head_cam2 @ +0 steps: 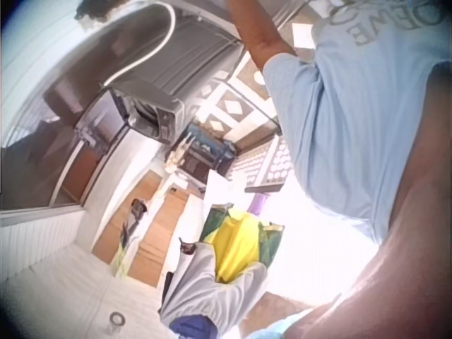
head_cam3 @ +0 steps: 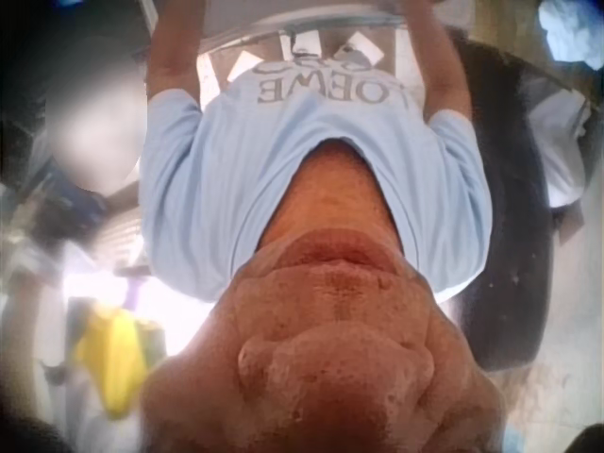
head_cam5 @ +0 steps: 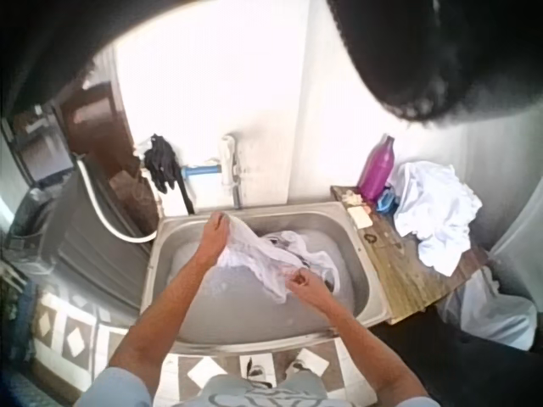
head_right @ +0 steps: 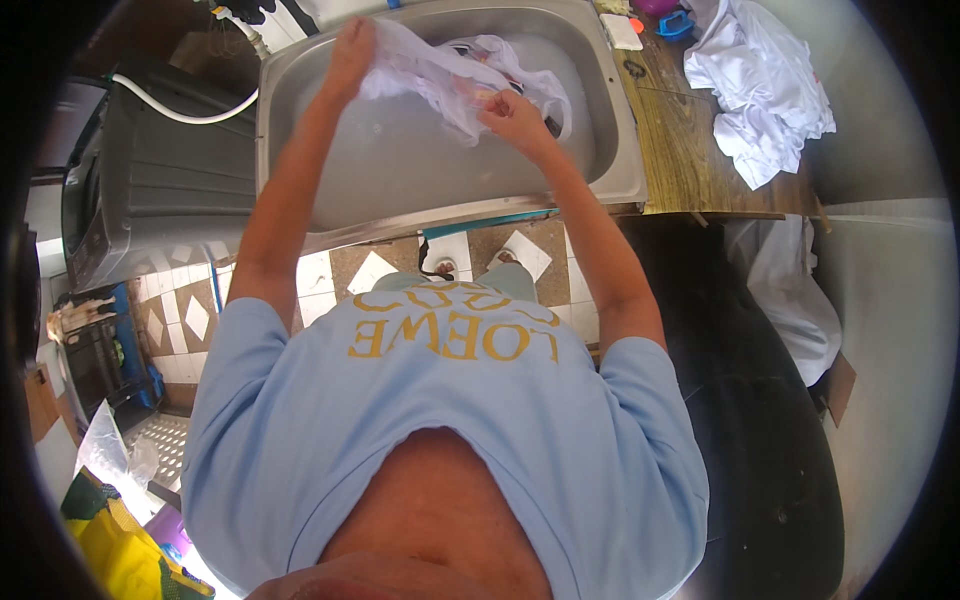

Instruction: The person washes a white shirt by hand in a basin of soapy water, scrubs it, wrings it out, puts it in a washing machine, and then rinses their hands and a small black object in the sink.

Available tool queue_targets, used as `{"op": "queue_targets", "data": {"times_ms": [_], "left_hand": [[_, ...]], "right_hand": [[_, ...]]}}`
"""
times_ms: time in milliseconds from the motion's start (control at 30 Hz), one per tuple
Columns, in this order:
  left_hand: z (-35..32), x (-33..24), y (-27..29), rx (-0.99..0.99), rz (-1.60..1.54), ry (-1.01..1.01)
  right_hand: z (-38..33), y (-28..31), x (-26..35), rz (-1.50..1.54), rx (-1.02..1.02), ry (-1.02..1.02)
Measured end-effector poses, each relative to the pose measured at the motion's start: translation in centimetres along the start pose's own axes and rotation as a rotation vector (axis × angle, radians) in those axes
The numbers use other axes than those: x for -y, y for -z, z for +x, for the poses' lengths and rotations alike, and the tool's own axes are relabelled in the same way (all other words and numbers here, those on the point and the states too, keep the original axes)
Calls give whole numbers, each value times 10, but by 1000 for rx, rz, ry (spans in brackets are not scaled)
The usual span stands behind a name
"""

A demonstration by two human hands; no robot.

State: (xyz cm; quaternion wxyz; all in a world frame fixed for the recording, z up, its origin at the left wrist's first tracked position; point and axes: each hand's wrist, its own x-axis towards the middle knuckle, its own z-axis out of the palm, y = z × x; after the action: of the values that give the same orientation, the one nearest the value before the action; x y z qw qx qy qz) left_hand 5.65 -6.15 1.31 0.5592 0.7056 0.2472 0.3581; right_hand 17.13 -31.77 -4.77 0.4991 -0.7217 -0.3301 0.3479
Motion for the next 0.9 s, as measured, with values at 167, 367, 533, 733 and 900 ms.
{"op": "queue_targets", "data": {"times_ms": [167,367,533,733,900], "left_hand": [[21,-39,56,-25,107,-149],[28,-62,78,-77,87,-266],[31,-54,110,-122,16,-180],[50,2,148,-88,-93,-62],[32,-16,138,-64,-24,-66]], "right_hand": [[14,-27,2,-438,-398,242],[46,-13,1,-434,-436,404],[56,24,73,142,-276,281],[73,26,99,202,-248,222],[94,32,93,392,-275,142]]}}
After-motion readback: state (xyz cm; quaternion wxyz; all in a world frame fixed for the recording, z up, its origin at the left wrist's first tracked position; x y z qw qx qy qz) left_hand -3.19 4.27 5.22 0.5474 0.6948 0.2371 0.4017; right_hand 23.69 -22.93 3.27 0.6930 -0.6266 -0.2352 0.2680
